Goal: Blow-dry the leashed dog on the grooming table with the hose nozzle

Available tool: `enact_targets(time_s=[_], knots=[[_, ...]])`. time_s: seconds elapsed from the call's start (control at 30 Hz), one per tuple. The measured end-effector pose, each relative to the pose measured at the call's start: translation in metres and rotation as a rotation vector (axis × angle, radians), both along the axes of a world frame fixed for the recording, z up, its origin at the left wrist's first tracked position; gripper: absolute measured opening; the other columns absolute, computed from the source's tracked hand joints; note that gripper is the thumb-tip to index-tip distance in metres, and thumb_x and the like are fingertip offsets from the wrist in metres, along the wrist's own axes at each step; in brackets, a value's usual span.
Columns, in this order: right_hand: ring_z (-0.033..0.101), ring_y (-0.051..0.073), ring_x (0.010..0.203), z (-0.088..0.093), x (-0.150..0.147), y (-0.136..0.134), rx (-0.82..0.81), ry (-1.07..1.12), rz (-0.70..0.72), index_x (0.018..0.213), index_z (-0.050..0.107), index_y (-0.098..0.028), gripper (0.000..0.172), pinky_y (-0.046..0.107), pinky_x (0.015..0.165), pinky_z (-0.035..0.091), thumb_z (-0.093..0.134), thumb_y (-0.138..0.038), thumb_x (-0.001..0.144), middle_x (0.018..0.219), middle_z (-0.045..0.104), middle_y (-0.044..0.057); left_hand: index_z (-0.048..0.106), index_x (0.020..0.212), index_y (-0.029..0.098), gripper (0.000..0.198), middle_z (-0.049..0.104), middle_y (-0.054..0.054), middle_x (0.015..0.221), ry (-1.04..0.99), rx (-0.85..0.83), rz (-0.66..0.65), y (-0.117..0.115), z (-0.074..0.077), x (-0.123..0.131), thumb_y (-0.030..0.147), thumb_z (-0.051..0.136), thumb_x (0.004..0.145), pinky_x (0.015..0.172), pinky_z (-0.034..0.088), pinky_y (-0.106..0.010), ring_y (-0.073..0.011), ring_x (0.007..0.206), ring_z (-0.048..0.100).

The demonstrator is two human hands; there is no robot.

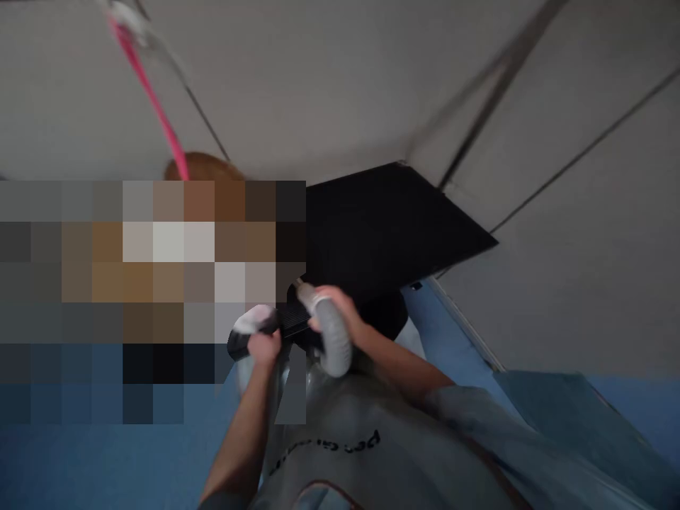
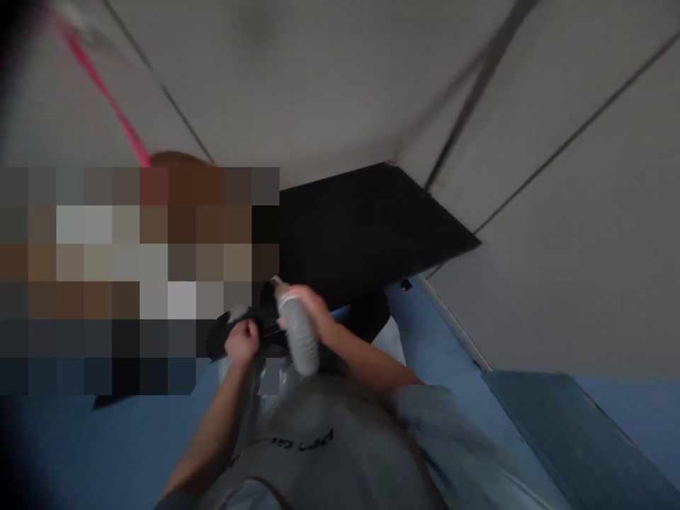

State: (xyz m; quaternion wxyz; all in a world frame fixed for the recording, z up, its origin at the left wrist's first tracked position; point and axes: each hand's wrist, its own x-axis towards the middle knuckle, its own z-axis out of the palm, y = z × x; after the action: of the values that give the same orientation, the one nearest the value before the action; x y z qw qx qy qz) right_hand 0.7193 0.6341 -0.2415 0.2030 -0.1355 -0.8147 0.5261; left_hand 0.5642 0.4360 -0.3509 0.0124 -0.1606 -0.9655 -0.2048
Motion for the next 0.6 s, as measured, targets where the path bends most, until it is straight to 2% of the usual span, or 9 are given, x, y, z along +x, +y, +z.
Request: enact_targets(time_s=[0.07, 0.1, 0.2, 0.3, 0.43, 0.53, 0.6], knots=[[0.072, 0.029, 0.119, 0.007, 0.01, 0.019, -0.145, 0.045, -0.255, 0.125, 0.055, -0.029, 0.057, 0.05, 0.109, 0.058, 0.075, -0.038, 0.072, 0.136, 0.071, 0.009, 0.078, 0.099, 0.016, 0.031, 0.074, -0.014, 0.095, 0.02, -0.049, -0.033, 0.004, 0.0, 0.001, 0.028, 0.049, 0.1, 0.073, 0.041, -0.029, -0.0245, 0.089, 0.067], [0.072, 0.03, 0.12, 0.011, 0.015, 0.026, -0.178, 0.113, -0.293, 0.125, 0.054, -0.03, 0.055, 0.051, 0.111, 0.058, 0.071, -0.039, 0.074, 0.135, 0.071, 0.01, 0.078, 0.1, 0.016, 0.033, 0.075, -0.014, 0.097, 0.024, -0.067, -0.042, 0.005, 0.0, 0.0, 0.028, 0.047, 0.102, 0.074, 0.041, -0.03, -0.0243, 0.09, 0.067], [0.067, 0.029, 0.132, 0.019, 0.031, 0.029, -0.169, 0.31, -0.317, 0.128, 0.05, -0.035, 0.054, 0.054, 0.118, 0.053, 0.07, -0.038, 0.078, 0.141, 0.067, 0.008, 0.077, 0.099, 0.017, 0.036, 0.075, -0.013, 0.1, 0.017, -0.093, -0.052, 0.008, 0.001, -0.002, 0.027, 0.043, 0.105, 0.075, 0.04, -0.03, -0.0235, 0.093, 0.066], [0.069, 0.031, 0.128, 0.022, 0.047, 0.016, -0.13, 0.406, -0.401, 0.123, 0.049, -0.033, 0.054, 0.057, 0.115, 0.055, 0.075, -0.036, 0.075, 0.137, 0.068, 0.009, 0.077, 0.1, 0.018, 0.036, 0.075, -0.013, 0.102, 0.003, -0.08, -0.058, 0.006, 0.003, -0.005, 0.026, 0.043, 0.106, 0.078, 0.041, -0.03, -0.0232, 0.096, 0.067], [0.069, 0.03, 0.126, 0.023, 0.062, 0.014, -0.108, 0.489, -0.446, 0.124, 0.049, -0.031, 0.048, 0.056, 0.116, 0.054, 0.073, -0.037, 0.082, 0.134, 0.069, 0.01, 0.077, 0.107, 0.017, 0.035, 0.075, -0.015, 0.108, -0.044, -0.026, -0.055, 0.005, 0.007, -0.007, 0.026, 0.043, 0.106, 0.084, 0.045, -0.031, -0.0254, 0.103, 0.068], [0.068, 0.03, 0.129, 0.028, 0.067, 0.023, -0.065, 0.518, -0.502, 0.126, 0.048, -0.029, 0.051, 0.059, 0.117, 0.051, 0.075, -0.036, 0.083, 0.137, 0.067, 0.012, 0.077, 0.109, 0.016, 0.033, 0.076, -0.016, 0.114, -0.1, 0.106, -0.045, 0.012, 0.012, -0.004, 0.023, 0.044, 0.105, 0.094, 0.048, -0.034, -0.0273, 0.11, 0.068], [0.067, 0.03, 0.13, 0.029, 0.068, 0.031, -0.039, 0.505, -0.499, 0.128, 0.048, -0.028, 0.05, 0.06, 0.118, 0.049, 0.074, -0.038, 0.086, 0.137, 0.067, 0.013, 0.077, 0.106, 0.017, 0.03, 0.075, -0.017, 0.116, -0.135, 0.277, -0.061, 0.025, 0.017, 0.0, 0.019, 0.047, 0.102, 0.104, 0.048, -0.038, -0.0278, 0.114, 0.068]])
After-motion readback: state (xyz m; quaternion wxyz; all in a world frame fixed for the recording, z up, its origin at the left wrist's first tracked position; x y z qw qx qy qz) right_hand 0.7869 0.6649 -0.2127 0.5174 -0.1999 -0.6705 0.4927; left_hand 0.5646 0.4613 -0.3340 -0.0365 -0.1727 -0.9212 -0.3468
